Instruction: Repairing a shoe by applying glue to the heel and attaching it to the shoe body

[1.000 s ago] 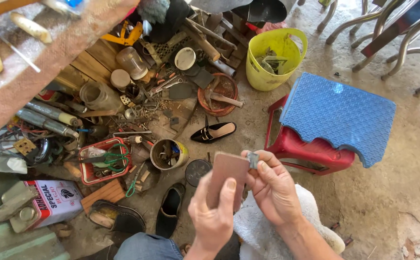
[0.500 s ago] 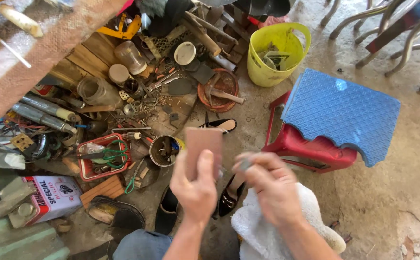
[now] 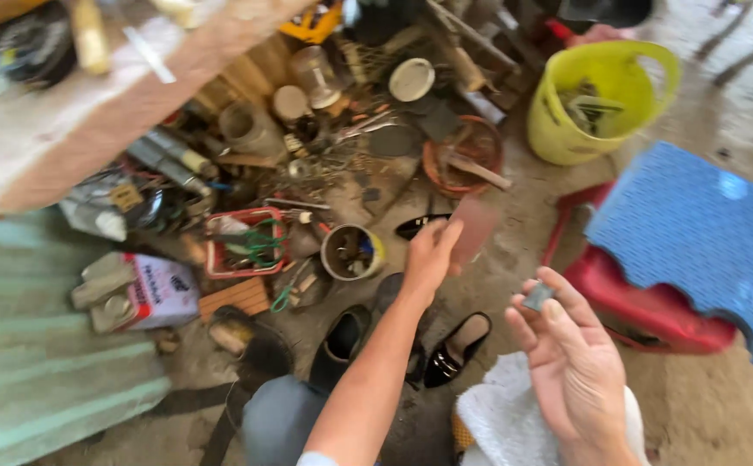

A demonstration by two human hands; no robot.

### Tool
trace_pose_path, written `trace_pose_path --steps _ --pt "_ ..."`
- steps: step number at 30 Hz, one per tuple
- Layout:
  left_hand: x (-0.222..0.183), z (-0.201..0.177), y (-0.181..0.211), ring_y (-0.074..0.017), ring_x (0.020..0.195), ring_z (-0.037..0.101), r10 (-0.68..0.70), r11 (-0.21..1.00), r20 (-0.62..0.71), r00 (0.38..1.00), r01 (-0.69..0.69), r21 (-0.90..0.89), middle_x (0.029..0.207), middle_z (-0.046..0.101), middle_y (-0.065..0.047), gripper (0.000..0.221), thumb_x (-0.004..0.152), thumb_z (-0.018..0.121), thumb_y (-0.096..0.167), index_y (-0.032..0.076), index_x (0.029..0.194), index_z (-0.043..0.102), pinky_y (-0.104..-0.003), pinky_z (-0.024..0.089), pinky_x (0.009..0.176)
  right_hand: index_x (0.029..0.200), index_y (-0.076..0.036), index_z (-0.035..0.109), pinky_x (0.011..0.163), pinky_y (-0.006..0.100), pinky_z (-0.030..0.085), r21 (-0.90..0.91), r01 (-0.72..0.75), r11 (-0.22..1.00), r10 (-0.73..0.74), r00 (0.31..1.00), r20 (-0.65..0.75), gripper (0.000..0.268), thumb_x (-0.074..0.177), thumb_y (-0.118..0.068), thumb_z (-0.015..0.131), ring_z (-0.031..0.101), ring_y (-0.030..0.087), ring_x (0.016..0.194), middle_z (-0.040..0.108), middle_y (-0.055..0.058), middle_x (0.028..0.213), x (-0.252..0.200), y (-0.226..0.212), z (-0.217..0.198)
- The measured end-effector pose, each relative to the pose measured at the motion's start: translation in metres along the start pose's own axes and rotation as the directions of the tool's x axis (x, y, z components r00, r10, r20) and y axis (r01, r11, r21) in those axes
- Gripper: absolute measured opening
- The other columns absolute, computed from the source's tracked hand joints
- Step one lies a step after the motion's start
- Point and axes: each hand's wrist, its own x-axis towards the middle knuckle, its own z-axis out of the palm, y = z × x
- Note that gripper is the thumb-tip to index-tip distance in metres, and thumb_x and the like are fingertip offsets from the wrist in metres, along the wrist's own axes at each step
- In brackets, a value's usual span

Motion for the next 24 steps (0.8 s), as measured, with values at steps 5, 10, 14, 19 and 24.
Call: trace_pose_path --steps 5,10,14,19,24 --pt "0.003 -0.04 0.034 -0.0187 0.102 0.071 -0.013 0.999 -0.068 0.998 0.01 -0.049 0.121 0.071 0.0 0.077 0.086 0.062 0.045 0.01 0.153 0.046 -0.036 0.055 0.078 0.143 0.005 0.053 0.107 0.041 0.05 -0.065 -0.066 0.996 0.061 0.995 -0.084 0.045 0.099 0.0 0.045 0.059 0.03 0.112 0.061 0.023 0.131 -0.001 -0.002 0.013" --pt "0.061 -0.143 -0.058 -0.0194 0.075 0.078 0.132 0.991 -0.258 0.957 -0.135 0.004 0.09 0.077 -0.01 0.024 0.088 0.071 0.016 0.009 0.112 0.071 -0.028 0.06 0.06 0.137 -0.004 0.055 0.101 0.05 0.051 -0.091 -0.071 0.993 0.07 0.997 -0.01 0.039 0.1 -0.007 0.047 0.062 0.037 0.113 0.063 0.027 0.133 -0.002 0.012 0.009" --pt "0.003 -0.211 0.015 -0.013 0.071 0.07 0.067 0.997 -0.394 0.917 -0.045 0.063 0.082 0.075 -0.004 0.01 0.088 0.065 0.009 0.012 0.093 0.074 -0.028 0.059 0.067 0.141 -0.004 0.053 0.095 0.048 0.055 -0.126 0.043 0.991 -0.031 0.995 0.1 0.042 0.099 -0.006 0.05 0.067 0.036 0.101 0.064 0.032 0.131 -0.004 0.03 0.001" --pt "0.038 -0.306 0.027 -0.0127 0.065 0.073 0.248 0.969 -0.469 0.848 -0.206 0.14 0.086 0.078 -0.007 0.014 0.103 0.061 0.017 0.014 0.115 0.068 -0.022 0.052 0.052 0.148 0.007 0.048 0.092 0.054 0.053 -0.202 0.087 0.975 -0.073 0.994 0.078 0.049 0.099 -0.002 0.044 0.063 0.043 0.1 0.06 0.033 0.133 -0.015 0.035 0.011" --pt "0.102 -0.364 0.064 -0.0126 0.063 0.072 0.455 0.89 -0.434 0.777 -0.378 0.257 0.079 0.074 -0.006 0.01 0.098 0.062 0.016 0.014 0.101 0.072 -0.022 0.049 0.048 0.151 0.016 0.041 0.1 0.059 0.046 -0.536 0.166 0.828 -0.271 0.955 -0.123 0.049 0.103 0.006 0.032 0.056 0.055 0.103 0.053 0.04 0.135 -0.05 0.004 0.004"
